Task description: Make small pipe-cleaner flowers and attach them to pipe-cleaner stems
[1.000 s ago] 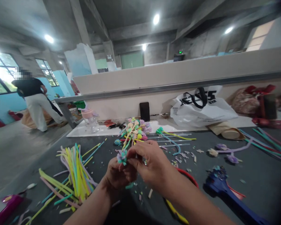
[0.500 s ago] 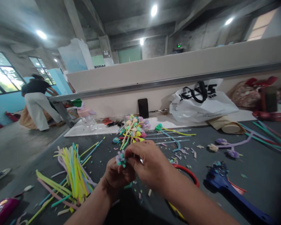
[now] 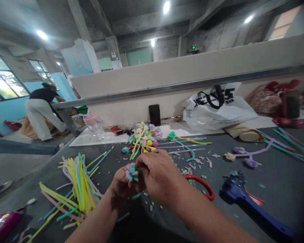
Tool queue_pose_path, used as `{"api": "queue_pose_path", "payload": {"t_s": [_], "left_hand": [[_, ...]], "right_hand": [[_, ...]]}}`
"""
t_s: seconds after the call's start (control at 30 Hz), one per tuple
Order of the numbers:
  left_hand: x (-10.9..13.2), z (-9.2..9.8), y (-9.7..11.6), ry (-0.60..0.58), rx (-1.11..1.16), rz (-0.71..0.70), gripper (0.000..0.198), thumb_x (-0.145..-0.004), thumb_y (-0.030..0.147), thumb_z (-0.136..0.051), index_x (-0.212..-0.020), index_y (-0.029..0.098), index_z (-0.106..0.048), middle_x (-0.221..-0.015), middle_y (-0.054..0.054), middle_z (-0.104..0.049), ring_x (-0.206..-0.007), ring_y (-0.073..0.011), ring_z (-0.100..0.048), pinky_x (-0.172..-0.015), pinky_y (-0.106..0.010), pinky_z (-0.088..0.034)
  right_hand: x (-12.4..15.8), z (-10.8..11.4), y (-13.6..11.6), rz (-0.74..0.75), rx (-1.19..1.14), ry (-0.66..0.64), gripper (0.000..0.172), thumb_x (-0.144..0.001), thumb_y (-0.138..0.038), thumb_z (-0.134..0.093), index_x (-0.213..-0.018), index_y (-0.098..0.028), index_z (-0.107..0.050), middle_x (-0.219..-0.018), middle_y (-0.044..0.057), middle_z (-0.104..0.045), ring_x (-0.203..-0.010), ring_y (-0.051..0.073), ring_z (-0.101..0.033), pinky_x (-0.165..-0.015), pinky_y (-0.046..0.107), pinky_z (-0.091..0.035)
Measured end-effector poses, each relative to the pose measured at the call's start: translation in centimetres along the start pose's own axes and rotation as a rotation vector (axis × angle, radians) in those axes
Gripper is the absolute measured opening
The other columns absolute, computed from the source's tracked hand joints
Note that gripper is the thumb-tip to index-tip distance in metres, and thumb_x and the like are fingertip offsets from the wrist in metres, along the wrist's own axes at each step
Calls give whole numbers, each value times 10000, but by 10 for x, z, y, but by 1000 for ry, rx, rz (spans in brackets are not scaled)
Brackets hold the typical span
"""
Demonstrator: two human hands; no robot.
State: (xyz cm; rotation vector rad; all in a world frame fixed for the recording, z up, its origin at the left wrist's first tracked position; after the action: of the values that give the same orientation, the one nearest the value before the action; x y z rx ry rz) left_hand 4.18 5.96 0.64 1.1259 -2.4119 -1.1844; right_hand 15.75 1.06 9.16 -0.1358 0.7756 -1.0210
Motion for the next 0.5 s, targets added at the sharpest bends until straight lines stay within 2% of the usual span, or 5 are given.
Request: {"api": "queue_pose_path", "payload": {"t_s": [0.1,0.23,0.5], "left_hand": [[1,2,3,-14,-23,-21,317,-475,250,-725,-374,122,-453,-412,1,-498,-401,-93,-481,-460,-220,-349],[1,2,8,3,-48,-64,344,-489,293,-751,-397,120,-468,-479,2,-481,-433,-77,-436,-432,-203,-305],[1,8,8,79,-87,-70,331,-485,302,-791,-458,113,-520,-463,27,-432,-447,-58,-371,-463,-194,-287]], "right_hand": [[-1,-1,3,-35,-71,-5,143,-741,-80,-510,-746,-186,-604,-671,-1,-644,-651,133,-553,-715,288,-351],[-2,4,8,-202,-177,-5,104,-769,-147,-512,-761,-196,-604,-671,-7,-634,-592,115,-522,-526,221,-342],[2,13,7,-223,-164,-93,88,-728,-158,-590,-718,-213,-658,-670,-23,-650,-607,105,-544,-538,204,-360]]}}
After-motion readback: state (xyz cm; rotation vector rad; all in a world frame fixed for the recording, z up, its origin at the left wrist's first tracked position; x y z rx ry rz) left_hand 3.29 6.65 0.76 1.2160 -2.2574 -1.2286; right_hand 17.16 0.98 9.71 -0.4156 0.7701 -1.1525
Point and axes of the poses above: each hand's wrist, its own x-axis away from the middle knuckle, its own z-axis out of the back of the hand, y = z × x, the point moved 2 cm from there along -x, towards the middle knuckle
